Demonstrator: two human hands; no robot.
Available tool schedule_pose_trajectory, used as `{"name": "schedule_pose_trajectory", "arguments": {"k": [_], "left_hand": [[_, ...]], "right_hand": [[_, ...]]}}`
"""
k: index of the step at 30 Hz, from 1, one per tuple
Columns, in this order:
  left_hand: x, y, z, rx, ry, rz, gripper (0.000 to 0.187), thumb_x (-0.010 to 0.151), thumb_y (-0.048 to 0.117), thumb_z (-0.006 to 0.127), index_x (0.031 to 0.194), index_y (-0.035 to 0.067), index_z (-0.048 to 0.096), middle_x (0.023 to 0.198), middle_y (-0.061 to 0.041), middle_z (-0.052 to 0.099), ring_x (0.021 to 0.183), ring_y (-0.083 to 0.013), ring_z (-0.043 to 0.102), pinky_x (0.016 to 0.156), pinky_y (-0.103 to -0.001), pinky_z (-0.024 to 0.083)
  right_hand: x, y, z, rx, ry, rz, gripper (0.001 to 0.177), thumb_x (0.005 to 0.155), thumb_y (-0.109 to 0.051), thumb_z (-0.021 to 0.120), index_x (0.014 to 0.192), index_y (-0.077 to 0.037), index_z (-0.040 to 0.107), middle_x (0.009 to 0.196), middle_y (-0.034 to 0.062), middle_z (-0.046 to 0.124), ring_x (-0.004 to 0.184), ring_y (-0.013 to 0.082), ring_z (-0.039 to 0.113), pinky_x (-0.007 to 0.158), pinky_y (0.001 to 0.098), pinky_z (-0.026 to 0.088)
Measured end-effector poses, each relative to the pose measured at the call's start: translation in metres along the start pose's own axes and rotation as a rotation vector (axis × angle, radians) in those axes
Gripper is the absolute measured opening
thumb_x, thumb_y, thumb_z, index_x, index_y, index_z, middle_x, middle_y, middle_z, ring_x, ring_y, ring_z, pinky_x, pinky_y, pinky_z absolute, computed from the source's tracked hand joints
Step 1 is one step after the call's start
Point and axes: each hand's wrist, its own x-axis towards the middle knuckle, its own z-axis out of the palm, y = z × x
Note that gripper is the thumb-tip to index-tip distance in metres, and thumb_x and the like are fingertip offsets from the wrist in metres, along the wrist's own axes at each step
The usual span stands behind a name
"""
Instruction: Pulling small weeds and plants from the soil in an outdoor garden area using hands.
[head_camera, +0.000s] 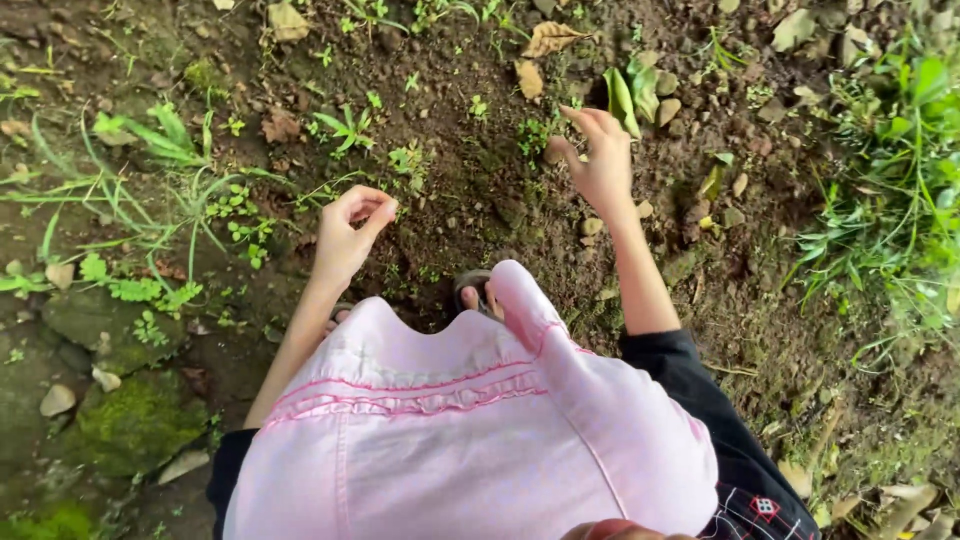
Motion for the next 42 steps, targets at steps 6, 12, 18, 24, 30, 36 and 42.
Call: {"name": "schedule_pose_trajectory", "arguments": {"k": [6, 12, 18, 24, 30, 36, 42], "left_hand": [[0.007, 0.005, 0.011, 0.287, 0.079, 0.141, 0.038, 0.088, 0.017, 0.079, 0.117, 0.001, 0.062, 0.096, -0.017, 0.068, 0.089, -0.0296, 0.065, 0.086, -0.045, 0.046], [0.062, -0.045, 0.046, 0.472, 0.035, 0.269, 0.060, 0.090, 0.003, 0.073, 0.141, -0.005, 0.042, 0.113, -0.025, 0.057, 0.106, -0.0381, 0.060, 0.094, -0.055, 0.043], [0.084, -0.077, 0.056, 0.623, 0.161, 0.496, 0.016, 0.090, -0.010, 0.060, 0.103, -0.005, 0.068, 0.088, -0.015, 0.067, 0.079, -0.0256, 0.067, 0.077, -0.034, 0.052], [0.075, -0.103, 0.047, 0.953, 0.375, 0.848, 0.016, 0.085, -0.004, 0.066, 0.100, 0.002, 0.068, 0.082, -0.007, 0.060, 0.074, -0.0182, 0.061, 0.069, -0.031, 0.044], [0.063, -0.102, 0.052, 0.800, 0.378, 0.950, 0.018, 0.081, -0.010, 0.060, 0.094, 0.002, 0.064, 0.077, -0.004, 0.053, 0.070, -0.0182, 0.055, 0.073, -0.032, 0.044], [0.029, -0.064, 0.044, 0.621, 0.409, 0.937, 0.020, 0.088, -0.008, 0.058, 0.099, 0.006, 0.067, 0.082, -0.001, 0.056, 0.073, -0.0149, 0.054, 0.077, -0.032, 0.042], [0.018, -0.077, 0.043, 0.692, 0.320, 0.935, 0.019, 0.091, 0.006, 0.063, 0.109, 0.013, 0.065, 0.083, 0.002, 0.055, 0.075, -0.0132, 0.054, 0.081, -0.033, 0.042]], "right_hand": [[0.000, -0.030, 0.047, -0.228, -0.117, -0.189, 0.044, 0.087, -0.036, 0.079, 0.123, -0.014, 0.067, 0.119, 0.0086, 0.057, 0.109, 0.0246, 0.051, 0.084, 0.0384, 0.037], [-0.001, -0.066, 0.125, 0.165, -0.179, -0.329, 0.052, 0.083, -0.021, 0.084, 0.129, -0.009, 0.064, 0.116, 0.0120, 0.061, 0.106, 0.0312, 0.058, 0.091, 0.0419, 0.046], [-0.013, -0.099, 0.163, 0.402, -0.287, -0.175, 0.023, 0.085, 0.009, 0.067, 0.107, 0.001, 0.068, 0.101, 0.0107, 0.062, 0.093, 0.0320, 0.067, 0.079, 0.0382, 0.057], [-0.013, -0.105, 0.174, 0.360, -0.234, -0.213, 0.016, 0.082, 0.011, 0.069, 0.089, -0.003, 0.066, 0.088, 0.0050, 0.064, 0.082, 0.0270, 0.069, 0.071, 0.0358, 0.058], [-0.031, -0.074, 0.210, 0.341, -0.100, -0.429, 0.034, 0.074, 0.018, 0.060, 0.099, -0.002, 0.070, 0.090, 0.0119, 0.067, 0.085, 0.0323, 0.069, 0.072, 0.0401, 0.060], [-0.042, -0.092, 0.188, 0.355, 0.074, -0.538, 0.018, 0.088, 0.002, 0.063, 0.101, -0.006, 0.072, 0.096, 0.0094, 0.068, 0.089, 0.0257, 0.067, 0.077, 0.0351, 0.059], [-0.068, -0.111, 0.131, 0.347, -0.048, -0.338, 0.021, 0.080, 0.009, 0.067, 0.095, -0.005, 0.073, 0.089, 0.0083, 0.068, 0.080, 0.0274, 0.068, 0.072, 0.0383, 0.059]]}}
